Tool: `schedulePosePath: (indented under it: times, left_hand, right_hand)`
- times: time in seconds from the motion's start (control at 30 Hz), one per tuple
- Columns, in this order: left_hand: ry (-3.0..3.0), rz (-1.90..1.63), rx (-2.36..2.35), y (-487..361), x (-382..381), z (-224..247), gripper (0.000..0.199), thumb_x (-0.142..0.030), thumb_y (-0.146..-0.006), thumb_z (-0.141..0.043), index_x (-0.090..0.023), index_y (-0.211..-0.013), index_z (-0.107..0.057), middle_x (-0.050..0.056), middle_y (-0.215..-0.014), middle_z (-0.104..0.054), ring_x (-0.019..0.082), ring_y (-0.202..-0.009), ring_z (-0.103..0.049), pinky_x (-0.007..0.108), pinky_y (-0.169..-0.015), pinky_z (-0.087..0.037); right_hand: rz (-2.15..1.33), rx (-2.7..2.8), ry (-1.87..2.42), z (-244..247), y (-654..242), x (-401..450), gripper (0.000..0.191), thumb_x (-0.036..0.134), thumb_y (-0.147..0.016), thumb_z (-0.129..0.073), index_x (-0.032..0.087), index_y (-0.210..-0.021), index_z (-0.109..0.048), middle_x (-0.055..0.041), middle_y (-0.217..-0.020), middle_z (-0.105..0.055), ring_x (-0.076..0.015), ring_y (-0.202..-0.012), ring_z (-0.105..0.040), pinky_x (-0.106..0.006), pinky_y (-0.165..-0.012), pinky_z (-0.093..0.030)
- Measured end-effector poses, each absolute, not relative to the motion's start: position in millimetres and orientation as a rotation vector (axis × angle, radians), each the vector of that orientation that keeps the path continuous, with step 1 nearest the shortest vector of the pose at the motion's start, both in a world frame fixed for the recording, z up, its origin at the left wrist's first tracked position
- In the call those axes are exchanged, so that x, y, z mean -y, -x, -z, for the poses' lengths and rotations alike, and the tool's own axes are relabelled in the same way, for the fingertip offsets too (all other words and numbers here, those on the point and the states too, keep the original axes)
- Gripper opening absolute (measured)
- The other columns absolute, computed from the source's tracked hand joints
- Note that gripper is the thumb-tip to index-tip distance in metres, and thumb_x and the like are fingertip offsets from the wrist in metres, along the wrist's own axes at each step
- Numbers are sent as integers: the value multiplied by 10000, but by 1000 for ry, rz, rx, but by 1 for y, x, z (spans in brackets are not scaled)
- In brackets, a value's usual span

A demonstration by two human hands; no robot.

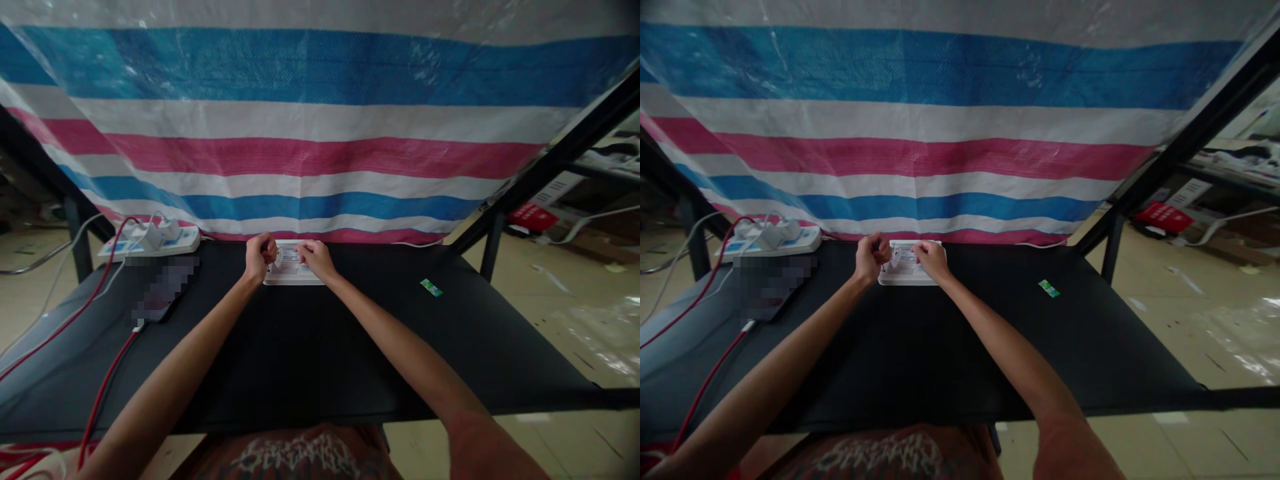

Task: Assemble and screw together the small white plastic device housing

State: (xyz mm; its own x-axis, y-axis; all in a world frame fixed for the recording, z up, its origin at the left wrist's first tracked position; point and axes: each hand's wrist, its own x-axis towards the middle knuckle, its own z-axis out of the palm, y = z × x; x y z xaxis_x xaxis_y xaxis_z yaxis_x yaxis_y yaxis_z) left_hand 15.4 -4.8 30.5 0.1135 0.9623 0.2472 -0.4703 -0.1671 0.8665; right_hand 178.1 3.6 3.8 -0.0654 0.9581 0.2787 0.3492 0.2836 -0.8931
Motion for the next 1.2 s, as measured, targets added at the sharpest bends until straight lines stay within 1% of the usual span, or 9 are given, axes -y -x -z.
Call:
schedulePosePath:
  times: [0.2, 0.37, 0.53, 0.73, 0.83, 1.03, 1.2]
  left_hand:
    - [-1084, -1402, -605, -14, 4, -31, 391, -432, -767, -549, -193, -530, -350, -88, -435, -185, 50, -357, -155, 178, -373, -130]
    - [-1110, -1376, -607, -19, 3, -28, 416, -452, -777, -579, -186, -534, -371, -90, -438, -195, 47, -363, -163, 180, -382, -122]
    - [-1141, -1339, -609, -20, 7, -28, 438, -442, -785, -582, -184, -512, -357, -83, -432, -205, 44, -363, -177, 186, -387, -126]
    - [-1151, -1339, -609, -19, 9, -28, 398, -424, -778, -552, -182, -519, -371, -79, -430, -213, 48, -369, -178, 185, -394, -120]
    - [-1145, -1327, -606, -19, 7, -29, 387, -420, -772, -550, -181, -515, -385, -78, -422, -214, 51, -363, -174, 186, -389, -120]
    - [-1114, -1285, -580, -15, 2, -32, 389, -425, -784, -522, -194, -517, -357, -82, -425, -176, 59, -359, -155, 185, -384, -135]
    - [-1114, -1253, -573, -15, 3, -31, 372, -422, -781, -533, -188, -528, -390, -79, -424, -188, 62, -362, -154, 184, -383, -133]
  right_hand:
    - [-794, 1594, 1240, -4, -178, -4, 236, 318, -811, -492, 165, -736, -656, 47, -505, -532, -99, -472, -486, -197, -506, -377]
    - [-774, 1577, 1278, -3, -177, -6, 240, 332, -805, -500, 167, -745, -664, 43, -517, -543, -109, -511, -499, -204, -535, -371]
    - [-721, 1575, 1247, -3, -177, -7, 250, 336, -795, -510, 159, -742, -677, 11, -615, -616, -119, -585, -531, -213, -578, -378]
    - [-716, 1538, 1215, -4, -177, -5, 252, 329, -788, -511, 153, -738, -684, -24, -726, -673, -139, -682, -581, -227, -657, -416]
    - [-711, 1551, 1216, -6, -177, -4, 250, 329, -783, -511, 156, -718, -680, -13, -668, -648, -142, -652, -569, -230, -630, -412]
    - [-738, 1539, 1243, -10, -178, -2, 245, 334, -783, -515, 163, -713, -676, -1, -582, -593, -151, -614, -551, -229, -555, -386]
    - [-767, 1506, 1279, -10, -178, -1, 220, 315, -778, -522, 172, -714, -676, -1, -545, -569, -161, -599, -553, -232, -522, -377]
